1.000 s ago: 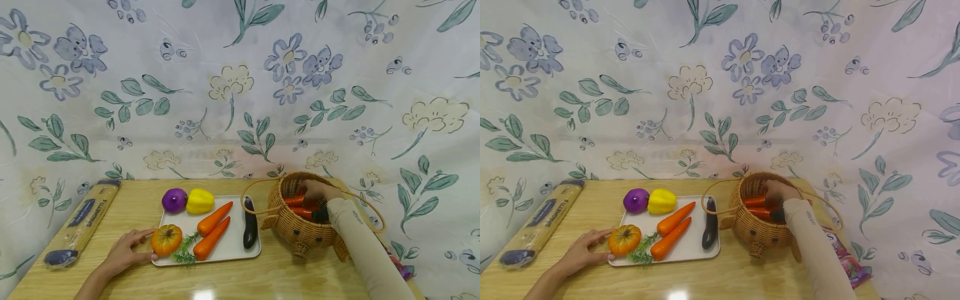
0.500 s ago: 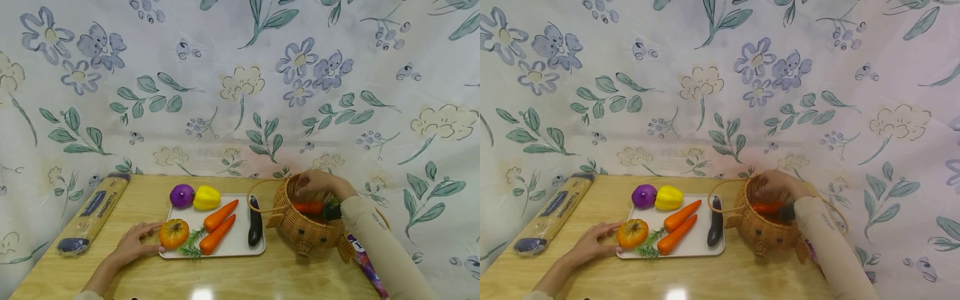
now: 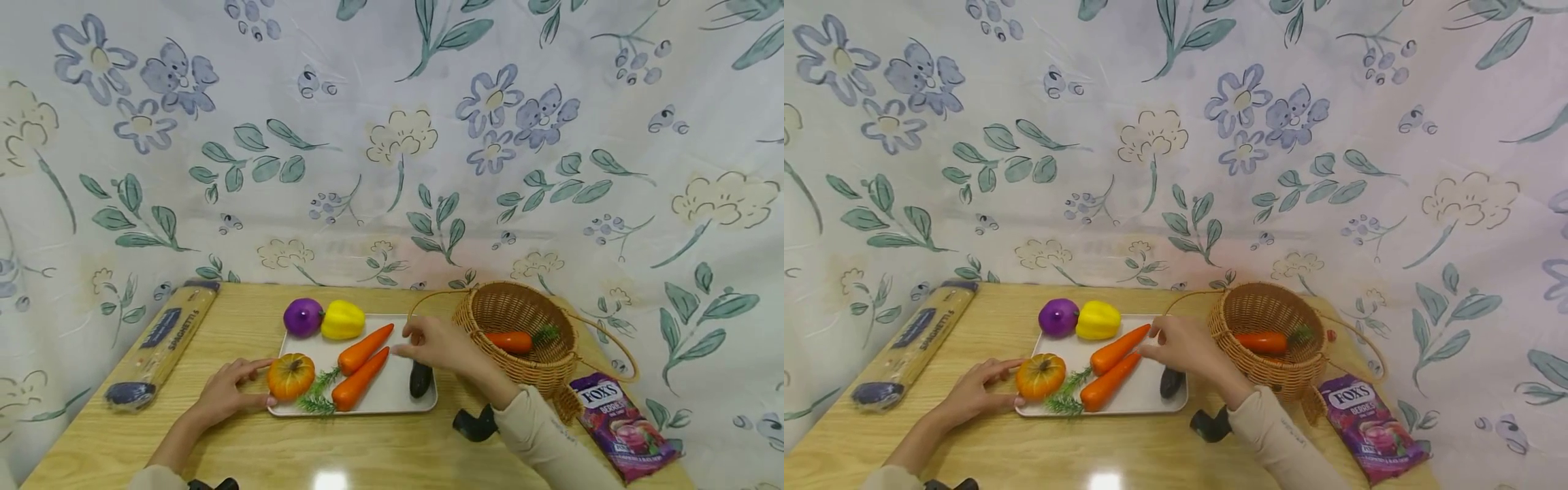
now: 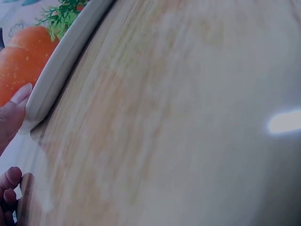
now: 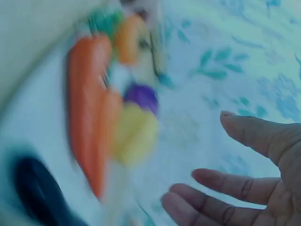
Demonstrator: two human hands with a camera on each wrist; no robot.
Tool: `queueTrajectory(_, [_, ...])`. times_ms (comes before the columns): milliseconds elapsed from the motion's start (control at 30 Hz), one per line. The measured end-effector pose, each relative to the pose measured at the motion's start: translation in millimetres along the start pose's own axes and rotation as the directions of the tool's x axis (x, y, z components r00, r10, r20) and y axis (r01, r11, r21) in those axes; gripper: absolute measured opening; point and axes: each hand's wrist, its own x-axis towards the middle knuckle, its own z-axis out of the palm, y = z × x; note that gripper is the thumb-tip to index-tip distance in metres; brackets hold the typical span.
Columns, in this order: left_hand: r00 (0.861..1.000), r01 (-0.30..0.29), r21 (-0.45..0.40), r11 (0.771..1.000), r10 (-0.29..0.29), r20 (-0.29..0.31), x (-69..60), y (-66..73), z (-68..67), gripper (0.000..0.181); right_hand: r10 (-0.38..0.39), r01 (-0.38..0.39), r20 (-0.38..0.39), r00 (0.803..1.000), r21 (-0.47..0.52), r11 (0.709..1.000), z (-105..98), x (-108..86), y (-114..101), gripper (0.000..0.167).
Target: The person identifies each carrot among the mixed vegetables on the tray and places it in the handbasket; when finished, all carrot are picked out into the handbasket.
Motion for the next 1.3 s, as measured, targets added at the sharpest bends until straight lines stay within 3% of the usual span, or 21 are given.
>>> queueTrajectory(167, [1.0,0.011,-0.023,1.0,-0.011,0.012,0.5,0.6,-0.7,0.069,0.063,-0.072,0.067,0.996,0.148,0.986,64.9,3.2,-11.8,0.041])
queueTrajectory(333, [1.0,0.021,-0.035,0.999,-0.02,0.024,-0.4,1.6,-1.1,0.069,0.209,-0.196,-0.012,0.978,0.294,0.935,112.0,3.4,-18.9,0.042])
queueTrajectory(433, [0.999,0.023,-0.032,0.999,-0.022,0.026,-0.1,1.7,-1.1,0.069,0.298,-0.246,-0.113,0.948,0.338,0.909,130.9,3.4,-24.7,0.047])
queueTrajectory(600, [1.0,0.02,-0.037,0.999,-0.019,0.02,0.5,1.1,-1.0,0.069,0.439,-0.337,-0.257,0.861,0.359,0.871,155.2,6.2,-36.3,0.063])
queueTrajectory(733, [1.0,0.019,-0.044,0.999,-0.018,0.014,-0.4,1.2,-0.4,0.068,0.504,-0.375,-0.327,0.799,0.383,0.844,170.7,10.9,-44.9,0.074])
queueTrajectory(967, [1.0,-0.014,-0.046,0.999,0.013,-0.022,-2.8,0.8,2.5,0.065,0.575,-0.416,-0.373,0.728,0.427,0.803,182.5,18.4,-49.2,0.087])
queueTrajectory(1067, [1.0,-0.011,-0.039,0.999,0.01,-0.022,-3.1,0.2,4.0,0.065,0.6,-0.441,-0.377,0.706,0.428,0.789,182.6,20.3,-47.6,0.086])
queueTrajectory(1300, [1.0,0.01,-0.034,0.999,-0.011,-0.019,-1.9,-0.1,2.1,0.066,0.612,-0.436,-0.41,0.676,0.448,0.781,180.4,23.1,-45.4,0.075])
